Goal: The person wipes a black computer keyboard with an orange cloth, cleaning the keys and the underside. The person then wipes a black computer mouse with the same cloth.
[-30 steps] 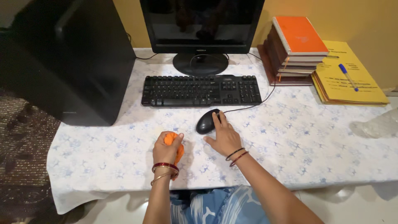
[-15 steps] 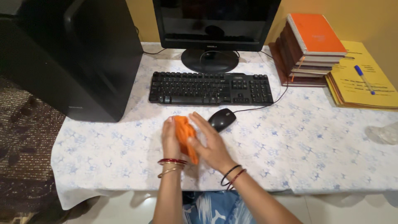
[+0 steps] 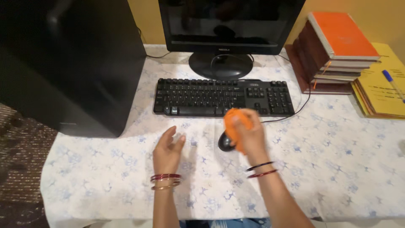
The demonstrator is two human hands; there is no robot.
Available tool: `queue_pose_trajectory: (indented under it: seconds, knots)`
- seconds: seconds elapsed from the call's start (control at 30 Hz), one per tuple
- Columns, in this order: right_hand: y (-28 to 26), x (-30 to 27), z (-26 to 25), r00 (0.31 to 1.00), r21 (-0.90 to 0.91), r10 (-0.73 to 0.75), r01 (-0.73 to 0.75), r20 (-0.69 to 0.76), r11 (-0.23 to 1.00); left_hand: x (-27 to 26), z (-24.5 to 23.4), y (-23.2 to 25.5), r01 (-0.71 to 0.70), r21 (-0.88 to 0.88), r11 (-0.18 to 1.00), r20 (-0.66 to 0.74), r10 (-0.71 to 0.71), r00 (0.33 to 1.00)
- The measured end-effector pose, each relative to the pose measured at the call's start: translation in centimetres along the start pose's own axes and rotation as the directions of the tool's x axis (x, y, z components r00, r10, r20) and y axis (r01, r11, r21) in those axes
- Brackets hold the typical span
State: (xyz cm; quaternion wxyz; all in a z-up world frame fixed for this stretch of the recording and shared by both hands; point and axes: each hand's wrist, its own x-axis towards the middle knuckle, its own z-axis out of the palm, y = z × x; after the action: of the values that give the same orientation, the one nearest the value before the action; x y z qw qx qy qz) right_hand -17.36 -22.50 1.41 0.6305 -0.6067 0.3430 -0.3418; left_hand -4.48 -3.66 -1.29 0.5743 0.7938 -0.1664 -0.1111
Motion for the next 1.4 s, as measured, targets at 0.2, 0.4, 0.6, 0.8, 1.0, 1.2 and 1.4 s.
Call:
queue_pose_trajectory:
  seconds: [0.2, 0.4, 0.6, 0.8, 1.0, 1.2, 1.4]
  knots:
    - [-0.4, -0.1, -4.6, 0.935, -0.258, -0.32, 0.275, -0.153, 0.926, -3.1, 5.6, 1.9, -0.335, -0.01, 0.942, 0.175, 0.332, 0.927]
    - [-0.5, -3.9, -1.8, 0.772, -0.652, -0.58, 0.584, 0.261, 0.484, -4.0, 10.5, 1.9, -0.412, 0.278, 0.868, 0.09, 0.403, 0.911]
    - [-0.2, -4.5, -0.7, 0.627, -0.664, -0.591, 0.721, 0.507, 0.196, -3.3, 11.2, -0.2, -0.404, 0.32, 0.857, 0.076, 0.402, 0.913]
    - [1.0, -1.6, -0.5, 0.711, -0.744, -0.581, 0.62, 0.397, 0.251, -3.0, 10.7, 1.1, -0.298, 0.365, 0.882, 0.155, 0.258, 0.954]
    - [2.7, 2.7, -2.0, 0.886, -0.816, -0.44, 0.361, 0.149, 0.452, -3.2, 10.2, 2.6, -0.276, 0.397, 0.875, 0.165, 0.228, 0.96]
    - [4.1, 1.2, -2.9, 0.877, -0.816, -0.481, 0.28, 0.002, 0.507, -3.5, 9.9, 3.0, -0.247, 0.392, 0.886, 0.168, 0.195, 0.966]
    - [4.7, -2.2, -2.7, 0.801, -0.81, -0.596, 0.312, -0.057, 0.496, -3.4, 9.9, 3.1, -0.239, 0.389, 0.89, 0.161, 0.189, 0.969]
